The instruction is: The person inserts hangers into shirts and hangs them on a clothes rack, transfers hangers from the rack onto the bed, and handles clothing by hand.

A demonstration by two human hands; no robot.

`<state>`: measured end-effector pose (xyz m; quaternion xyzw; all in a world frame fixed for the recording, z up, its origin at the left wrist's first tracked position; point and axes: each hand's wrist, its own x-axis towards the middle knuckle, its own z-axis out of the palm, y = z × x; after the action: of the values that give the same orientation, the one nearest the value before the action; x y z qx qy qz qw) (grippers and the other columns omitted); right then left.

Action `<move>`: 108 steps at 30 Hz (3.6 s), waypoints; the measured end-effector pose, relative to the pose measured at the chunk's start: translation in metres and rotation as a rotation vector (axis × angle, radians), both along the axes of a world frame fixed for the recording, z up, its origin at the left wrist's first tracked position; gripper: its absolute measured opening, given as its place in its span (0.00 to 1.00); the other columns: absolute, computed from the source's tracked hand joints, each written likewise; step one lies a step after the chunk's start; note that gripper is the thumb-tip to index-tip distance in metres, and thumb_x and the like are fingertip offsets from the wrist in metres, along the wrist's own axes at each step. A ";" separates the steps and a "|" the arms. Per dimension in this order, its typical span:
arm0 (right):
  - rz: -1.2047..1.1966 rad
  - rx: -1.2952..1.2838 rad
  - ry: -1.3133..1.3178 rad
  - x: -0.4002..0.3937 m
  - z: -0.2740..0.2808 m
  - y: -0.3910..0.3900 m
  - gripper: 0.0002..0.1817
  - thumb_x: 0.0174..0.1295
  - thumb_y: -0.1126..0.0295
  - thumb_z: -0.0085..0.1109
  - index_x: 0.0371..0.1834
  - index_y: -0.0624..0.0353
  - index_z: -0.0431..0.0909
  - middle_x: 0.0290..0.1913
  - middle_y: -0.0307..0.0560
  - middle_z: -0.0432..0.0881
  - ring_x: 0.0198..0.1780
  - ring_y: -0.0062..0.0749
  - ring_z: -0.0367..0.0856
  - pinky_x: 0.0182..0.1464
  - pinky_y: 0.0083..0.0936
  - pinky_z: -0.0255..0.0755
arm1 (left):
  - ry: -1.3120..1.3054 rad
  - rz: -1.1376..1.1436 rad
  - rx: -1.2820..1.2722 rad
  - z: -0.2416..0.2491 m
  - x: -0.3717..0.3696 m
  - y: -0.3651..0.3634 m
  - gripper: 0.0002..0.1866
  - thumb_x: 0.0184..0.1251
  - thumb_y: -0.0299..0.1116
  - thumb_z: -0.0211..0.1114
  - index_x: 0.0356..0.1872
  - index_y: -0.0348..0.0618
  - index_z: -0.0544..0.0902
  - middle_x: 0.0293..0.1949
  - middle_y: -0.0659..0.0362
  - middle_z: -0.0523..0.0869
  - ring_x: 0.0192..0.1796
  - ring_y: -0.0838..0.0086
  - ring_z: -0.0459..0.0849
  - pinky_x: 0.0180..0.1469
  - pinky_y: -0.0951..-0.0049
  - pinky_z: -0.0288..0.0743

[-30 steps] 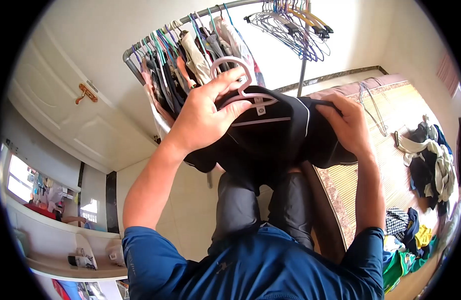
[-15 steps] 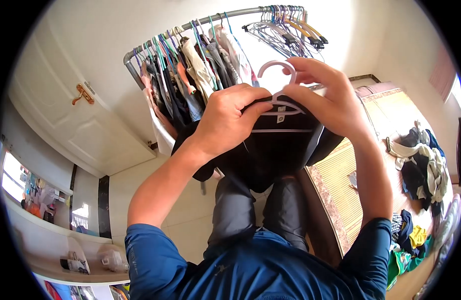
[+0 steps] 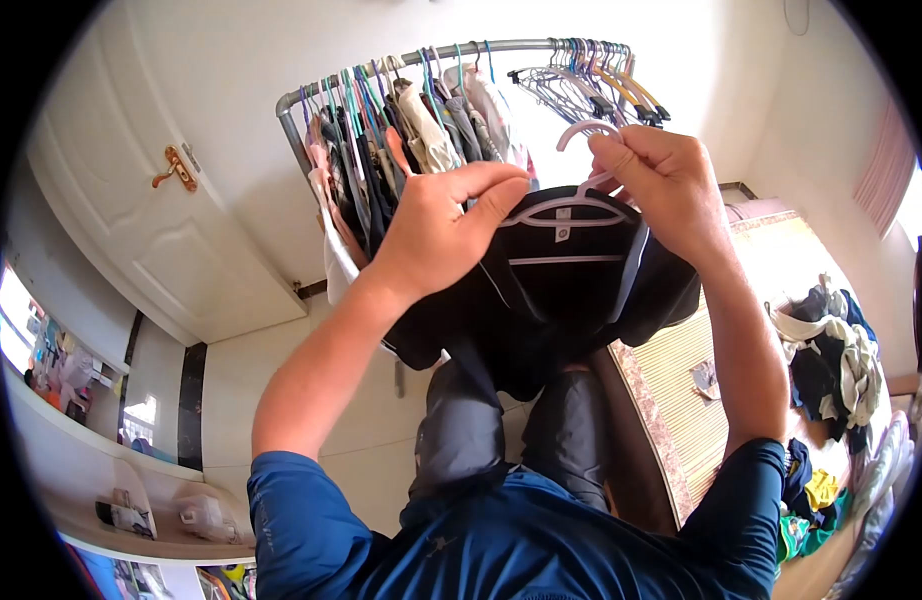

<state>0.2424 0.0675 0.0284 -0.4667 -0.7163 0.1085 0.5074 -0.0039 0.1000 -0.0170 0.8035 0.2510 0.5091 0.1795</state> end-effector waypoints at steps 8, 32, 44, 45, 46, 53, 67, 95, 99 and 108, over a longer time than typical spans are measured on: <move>-0.008 -0.018 -0.004 0.007 0.023 -0.008 0.20 0.75 0.57 0.66 0.39 0.68 0.91 0.32 0.45 0.92 0.37 0.24 0.91 0.43 0.24 0.82 | 0.220 0.020 0.061 -0.008 -0.033 0.005 0.18 0.73 0.35 0.72 0.56 0.32 0.88 0.45 0.43 0.93 0.44 0.55 0.92 0.58 0.65 0.82; -0.373 -0.157 -0.475 0.183 0.092 -0.076 0.14 0.77 0.64 0.66 0.52 0.66 0.86 0.37 0.32 0.85 0.42 0.13 0.79 0.48 0.14 0.71 | 0.074 -0.221 0.092 0.100 0.013 0.038 0.14 0.79 0.36 0.70 0.52 0.35 0.91 0.43 0.48 0.95 0.42 0.71 0.89 0.49 0.69 0.83; -0.746 0.089 -0.415 0.185 0.119 -0.140 0.21 0.79 0.59 0.61 0.40 0.72 0.86 0.32 0.48 0.83 0.34 0.29 0.75 0.39 0.31 0.70 | -0.145 0.070 0.462 0.058 0.078 0.090 0.13 0.72 0.37 0.67 0.47 0.40 0.92 0.47 0.47 0.93 0.52 0.51 0.91 0.60 0.57 0.82; -0.747 0.059 -0.387 0.175 0.121 -0.142 0.22 0.78 0.60 0.62 0.37 0.73 0.85 0.31 0.49 0.83 0.33 0.30 0.74 0.37 0.33 0.70 | -0.001 0.137 0.462 0.038 0.076 0.101 0.14 0.75 0.40 0.68 0.53 0.44 0.91 0.52 0.51 0.93 0.53 0.56 0.92 0.61 0.60 0.82; -0.828 0.263 -0.555 0.291 0.101 -0.120 0.21 0.79 0.55 0.61 0.61 0.61 0.87 0.52 0.45 0.89 0.52 0.31 0.88 0.67 0.23 0.73 | 0.136 0.162 0.437 0.020 0.074 0.108 0.13 0.74 0.37 0.68 0.52 0.43 0.90 0.52 0.49 0.92 0.57 0.52 0.90 0.64 0.57 0.80; -0.742 0.138 -0.461 0.187 0.101 -0.081 0.22 0.79 0.58 0.62 0.29 0.63 0.77 0.27 0.33 0.72 0.32 0.18 0.69 0.41 0.25 0.65 | 0.679 0.200 0.574 -0.064 0.062 0.139 0.18 0.64 0.27 0.68 0.56 0.43 0.89 0.62 0.48 0.86 0.69 0.52 0.81 0.73 0.47 0.69; -0.597 0.090 -0.477 0.078 0.090 0.045 0.23 0.72 0.58 0.63 0.31 0.74 0.80 0.26 0.70 0.77 0.28 0.54 0.80 0.40 0.47 0.74 | 1.263 0.421 0.754 -0.074 0.064 0.167 0.18 0.66 0.35 0.68 0.55 0.45 0.91 0.44 0.59 0.90 0.61 0.58 0.84 0.85 0.29 0.43; -0.624 -0.174 -0.273 -0.033 -0.008 0.229 0.21 0.72 0.61 0.59 0.53 0.72 0.87 0.53 0.74 0.87 0.59 0.68 0.86 0.63 0.54 0.79 | 1.030 0.340 0.844 -0.077 0.018 0.169 0.05 0.53 0.28 0.70 0.22 0.50 0.92 0.27 0.59 0.85 0.42 0.62 0.87 0.79 0.39 0.59; -0.658 -0.123 -0.283 -0.013 -0.018 0.237 0.20 0.73 0.61 0.58 0.50 0.68 0.88 0.52 0.72 0.88 0.57 0.67 0.87 0.60 0.53 0.81 | 1.028 0.376 0.829 -0.073 0.006 0.165 0.06 0.54 0.26 0.69 0.23 0.49 0.91 0.31 0.59 0.86 0.47 0.62 0.86 0.79 0.41 0.58; -0.580 -0.203 -0.233 -0.005 -0.032 0.259 0.15 0.68 0.66 0.57 0.47 0.64 0.90 0.51 0.66 0.90 0.58 0.63 0.88 0.60 0.50 0.82 | 0.957 0.317 0.711 -0.066 0.013 0.164 0.06 0.56 0.22 0.66 0.28 0.45 0.89 0.35 0.56 0.86 0.52 0.60 0.86 0.80 0.38 0.57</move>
<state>0.2373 0.3260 -0.0036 -0.7087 -0.5923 -0.0236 0.3825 0.0090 0.2637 -0.0830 0.9064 0.2349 0.1652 -0.3096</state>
